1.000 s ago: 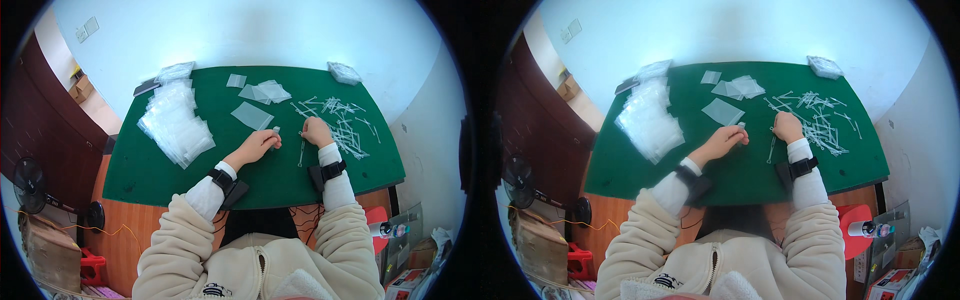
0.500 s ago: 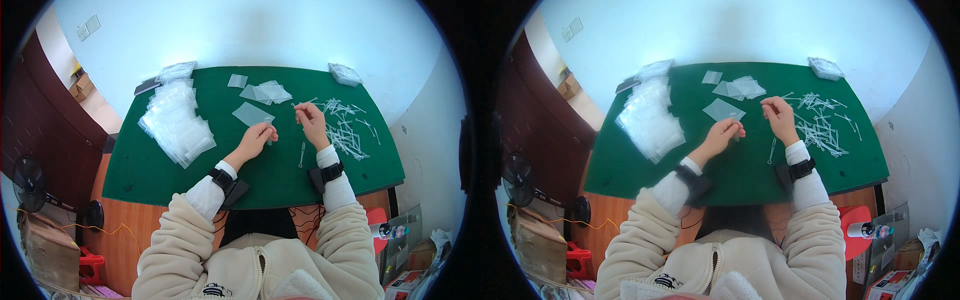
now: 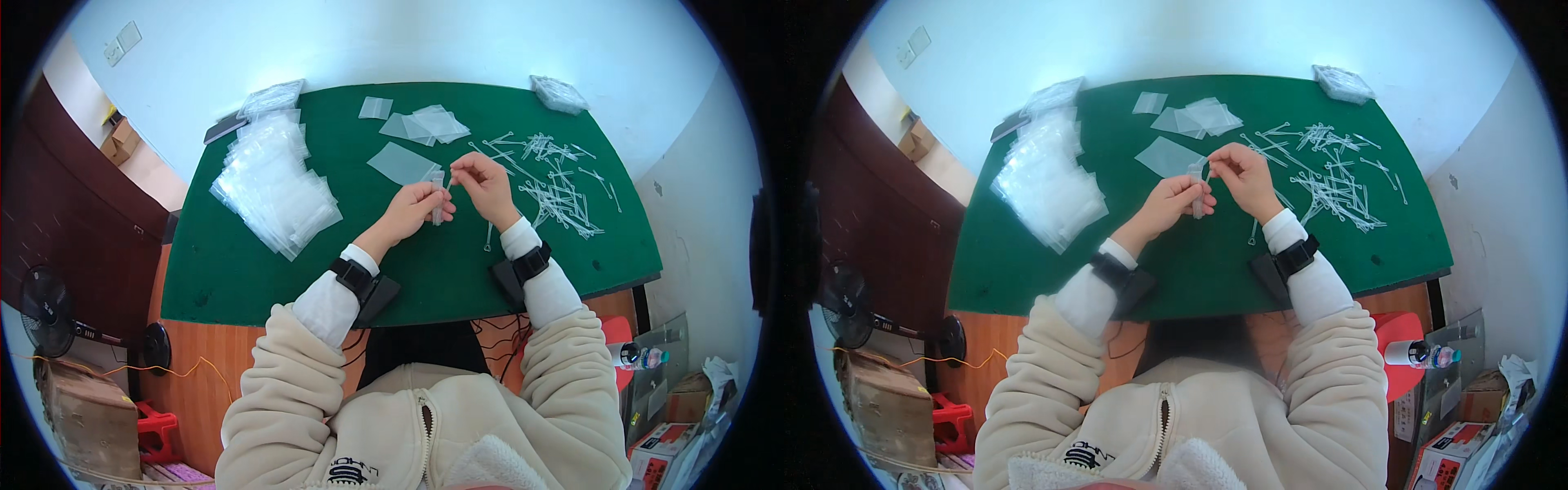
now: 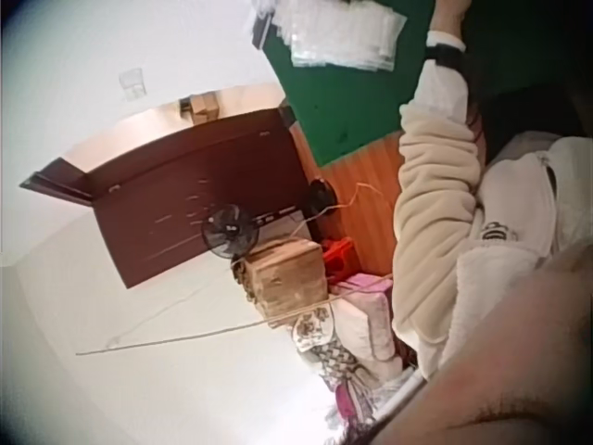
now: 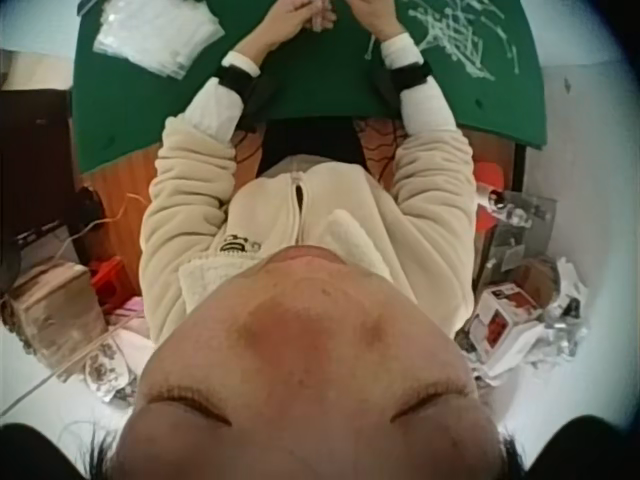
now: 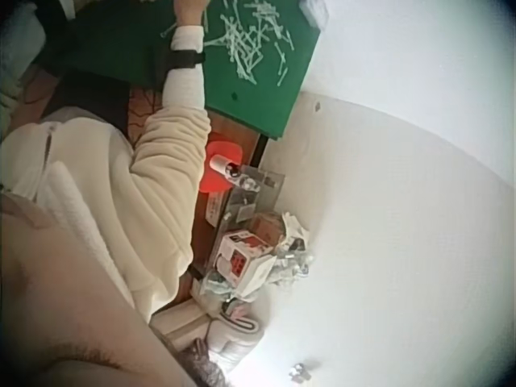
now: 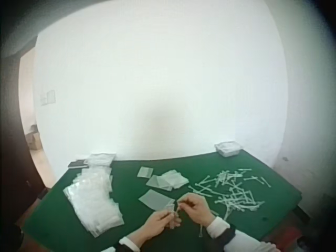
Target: Packaging thin white strips into small plastic bags at a factory workbench.
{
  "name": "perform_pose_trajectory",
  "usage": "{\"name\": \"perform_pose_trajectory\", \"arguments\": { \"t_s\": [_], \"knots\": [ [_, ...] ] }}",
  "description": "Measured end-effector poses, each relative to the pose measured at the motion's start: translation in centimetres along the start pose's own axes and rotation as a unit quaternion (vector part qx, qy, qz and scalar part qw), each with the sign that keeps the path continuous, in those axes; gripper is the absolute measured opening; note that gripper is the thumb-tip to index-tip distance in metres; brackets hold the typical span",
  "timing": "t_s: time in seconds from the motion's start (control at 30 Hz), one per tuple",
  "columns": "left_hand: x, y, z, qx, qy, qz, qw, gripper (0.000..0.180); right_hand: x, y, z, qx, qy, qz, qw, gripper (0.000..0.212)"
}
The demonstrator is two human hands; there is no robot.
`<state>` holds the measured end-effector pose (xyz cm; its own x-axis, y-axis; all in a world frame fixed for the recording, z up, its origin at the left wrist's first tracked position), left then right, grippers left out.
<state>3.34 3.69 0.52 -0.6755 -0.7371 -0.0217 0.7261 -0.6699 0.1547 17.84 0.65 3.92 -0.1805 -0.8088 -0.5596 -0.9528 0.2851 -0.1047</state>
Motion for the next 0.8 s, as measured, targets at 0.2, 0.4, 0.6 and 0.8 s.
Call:
{"name": "perform_pose_trajectory", "arguments": {
  "t_s": [0.2,0.4,0.6,0.8],
  "knots": [
    [0.3,0.3,0.2,-0.01,0.01,-0.032,0.999,0.023,0.2,-0.1,-0.8,0.033,-0.056,0.012,0.998,0.008],
    [0.1,0.3,0.4,-0.041,0.105,-0.026,0.993,0.021,0.6,0.4,-0.9,-0.024,-0.013,0.03,0.999,0.01],
    [-0.1,-0.6,0.5,-0.217,0.173,0.048,0.96,0.018,0.8,0.8,0.3,-0.06,0.085,0.012,0.995,0.012],
    [-0.2,-0.9,0.4,-0.247,0.14,0.048,0.957,0.018,0.9,1.2,0.6,0.029,0.076,-0.071,0.994,0.011]
  ]
}}
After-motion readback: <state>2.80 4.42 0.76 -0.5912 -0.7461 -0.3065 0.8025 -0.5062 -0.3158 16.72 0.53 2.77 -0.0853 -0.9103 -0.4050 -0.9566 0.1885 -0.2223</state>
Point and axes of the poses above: each hand's wrist, its own x-axis away from the middle knuckle, its own y-axis out of the palm, z = x × y, the point moved 4 cm from there along -x, towards the middle knuckle, and after that the axes turned 8 degrees about z, right-handed, at the moved point
